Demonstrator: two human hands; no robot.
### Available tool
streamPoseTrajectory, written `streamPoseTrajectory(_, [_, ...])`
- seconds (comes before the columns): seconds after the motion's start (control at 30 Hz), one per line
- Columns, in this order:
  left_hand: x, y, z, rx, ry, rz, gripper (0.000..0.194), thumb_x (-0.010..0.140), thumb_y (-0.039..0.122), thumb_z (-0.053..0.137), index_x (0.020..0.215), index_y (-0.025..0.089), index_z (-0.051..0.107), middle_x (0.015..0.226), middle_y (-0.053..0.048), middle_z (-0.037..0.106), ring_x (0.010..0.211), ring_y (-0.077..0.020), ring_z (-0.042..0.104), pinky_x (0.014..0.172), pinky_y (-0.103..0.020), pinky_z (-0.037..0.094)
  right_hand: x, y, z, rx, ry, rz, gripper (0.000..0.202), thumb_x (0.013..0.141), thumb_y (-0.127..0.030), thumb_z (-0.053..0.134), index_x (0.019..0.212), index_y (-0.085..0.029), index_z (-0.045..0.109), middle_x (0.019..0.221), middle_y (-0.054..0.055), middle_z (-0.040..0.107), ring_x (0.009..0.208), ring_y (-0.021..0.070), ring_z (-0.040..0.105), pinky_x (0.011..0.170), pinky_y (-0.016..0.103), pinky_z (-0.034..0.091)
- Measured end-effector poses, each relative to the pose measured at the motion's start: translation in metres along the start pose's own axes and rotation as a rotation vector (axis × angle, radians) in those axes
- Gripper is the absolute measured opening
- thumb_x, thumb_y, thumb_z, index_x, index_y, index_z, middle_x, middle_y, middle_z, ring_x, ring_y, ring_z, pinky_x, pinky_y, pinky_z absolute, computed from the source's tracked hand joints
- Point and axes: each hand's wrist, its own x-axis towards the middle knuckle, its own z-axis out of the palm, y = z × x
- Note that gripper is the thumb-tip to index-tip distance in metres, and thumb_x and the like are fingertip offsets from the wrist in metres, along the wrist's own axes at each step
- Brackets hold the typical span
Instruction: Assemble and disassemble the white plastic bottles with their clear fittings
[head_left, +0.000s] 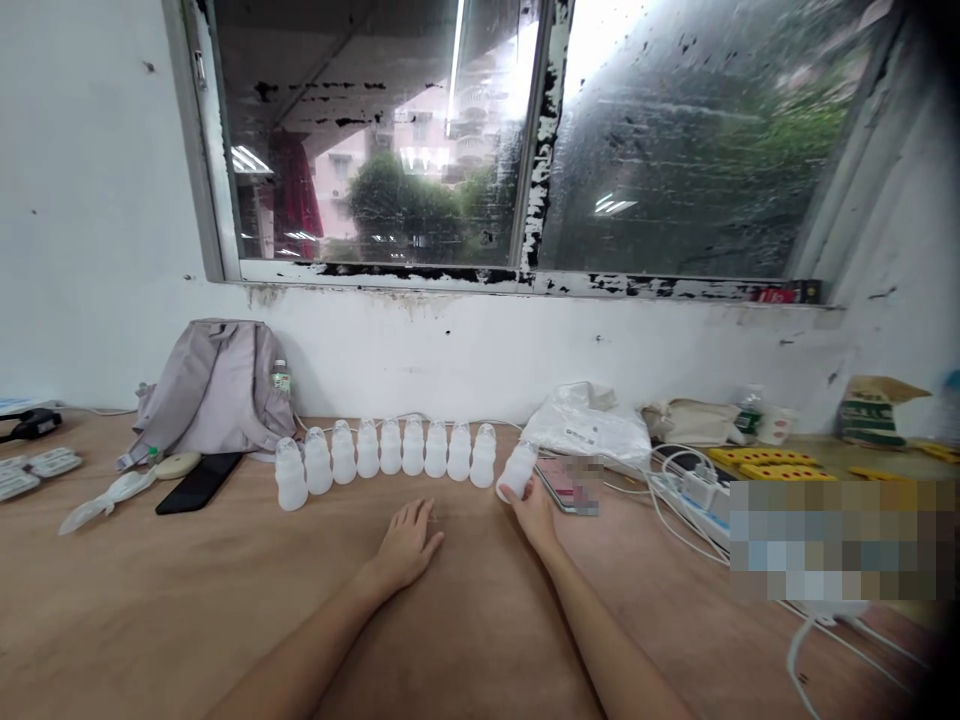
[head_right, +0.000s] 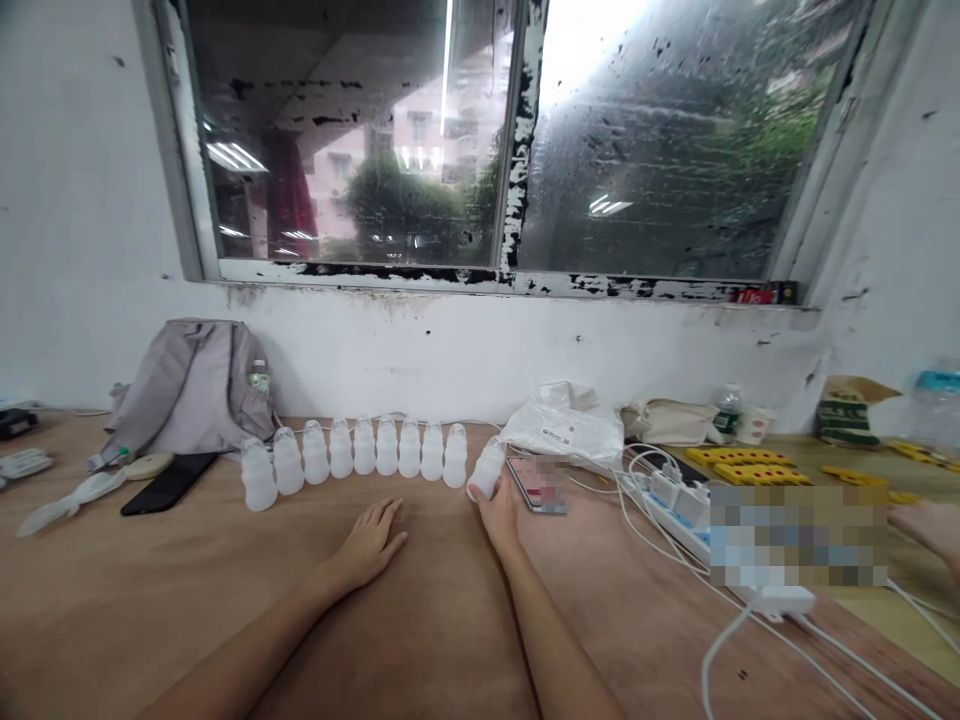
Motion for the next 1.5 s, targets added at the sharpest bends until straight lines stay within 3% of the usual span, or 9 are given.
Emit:
streamPoseTrajectory(0.1, [0.000,0.003,-0.005,-0.020,0.116,0.071,0.053,0.085,0.038,0.035,0.131,0.013,0.026,0.128,-0.015,0.039,0.118,-0.0234,0.037,0.095,-0.039,0.034,-0.002,-0.009,-0.002,-0.113,0.104,-0.060,0.044,0.064,-0.040,0.055,0.098,-0.011,0.048,0.090,0.014,0.059,0.082,0.0261,0.056,0.073,0.040,0.044])
streamPoseTrajectory(0.2, [0.001,0.007,-0.016,0.037,0.459,0.155,0.056,0.085,0.031,0.040,0.133,0.015,0.018,0.134,-0.016,0.030,0.123,-0.0239,0.031,0.096,-0.041,0.032,-0.016,-0.032,-0.002,-0.205,0.181,-0.301,0.043,0.065,-0.032,0.054,0.101,-0.009,0.046,0.095,0.016,0.055,0.088,0.0268,0.051,0.077,0.040,0.042])
streamPoseTrajectory(0.3, [0.000,0.008,-0.029,0.231,0.637,0.275,0.050,0.081,0.019,0.044,0.129,0.023,0.030,0.133,-0.012,0.033,0.123,-0.0263,0.030,0.099,-0.046,0.025,-0.040,-0.062,0.005,-0.300,-0.063,-0.629,0.036,0.063,-0.017,0.050,0.099,-0.012,0.049,0.093,0.013,0.055,0.090,0.0247,0.049,0.081,0.039,0.040])
streamPoseTrajectory(0.53, [0.001,0.016,-0.051,0.158,-0.006,-0.115,0.030,0.073,0.035,0.053,0.096,0.015,0.057,0.084,-0.008,0.063,0.072,-0.0205,0.059,0.059,-0.026,0.040,-0.065,-0.082,0.023,-0.481,-0.245,-0.856,0.045,0.062,-0.007,0.047,0.106,-0.017,0.054,0.103,0.009,0.055,0.100,0.0235,0.043,0.092,0.040,0.027])
streamPoseTrajectory(0.7, [0.009,0.020,-0.063,-0.398,-0.322,-0.241,0.043,0.056,0.055,0.062,0.060,0.013,0.056,0.051,0.002,0.048,0.049,-0.0105,0.043,0.045,-0.022,0.026,-0.058,-0.072,0.023,-0.544,-0.176,-0.898,0.047,0.062,-0.004,0.046,0.105,-0.020,0.056,0.104,0.007,0.057,0.102,0.0237,0.041,0.093,0.042,0.023])
streamPoseTrajectory(1.03, [0.009,0.011,-0.070,-1.132,-0.696,-0.481,0.060,0.062,0.072,0.044,0.070,0.014,0.055,0.042,0.011,0.021,0.037,-0.0021,0.005,0.038,-0.019,0.005,-0.059,-0.083,0.023,-0.667,-0.143,-0.822,0.053,0.066,0.000,0.041,0.111,-0.025,0.054,0.113,0.006,0.055,0.110,0.0238,0.040,0.092,0.043,0.022])
streamPoseTrajectory(1.17, [0.011,0.018,-0.057,-0.973,-0.451,-0.462,0.063,0.065,0.071,0.041,0.074,0.012,0.057,0.042,0.009,0.027,0.035,-0.0031,0.015,0.037,-0.019,0.014,-0.059,-0.090,0.018,-0.702,-0.133,-0.753,0.051,0.067,0.000,0.042,0.111,-0.023,0.053,0.113,0.008,0.054,0.108,0.0247,0.040,0.088,0.042,0.025])
streamPoseTrajectory(1.3, [0.009,0.028,-0.045,-0.471,-0.047,-0.299,0.055,0.071,0.065,0.041,0.074,0.013,0.059,0.063,-0.002,0.058,0.058,-0.0158,0.053,0.053,-0.024,0.036,-0.057,-0.093,0.016,-0.736,-0.130,-0.656,0.044,0.067,-0.003,0.045,0.106,-0.021,0.053,0.109,0.009,0.054,0.101,0.0254,0.042,0.081,0.039,0.028])
streamPoseTrajectory(1.5, [0.006,0.020,-0.037,0.023,-0.001,-0.065,0.053,0.073,0.062,0.042,0.096,0.016,0.054,0.072,-0.007,0.065,0.072,-0.0238,0.062,0.062,-0.027,0.043,-0.053,-0.089,0.019,-0.798,-0.213,-0.594,0.038,0.062,-0.004,0.051,0.096,-0.020,0.055,0.099,0.008,0.056,0.094,0.0249,0.044,0.075,0.035,0.028])
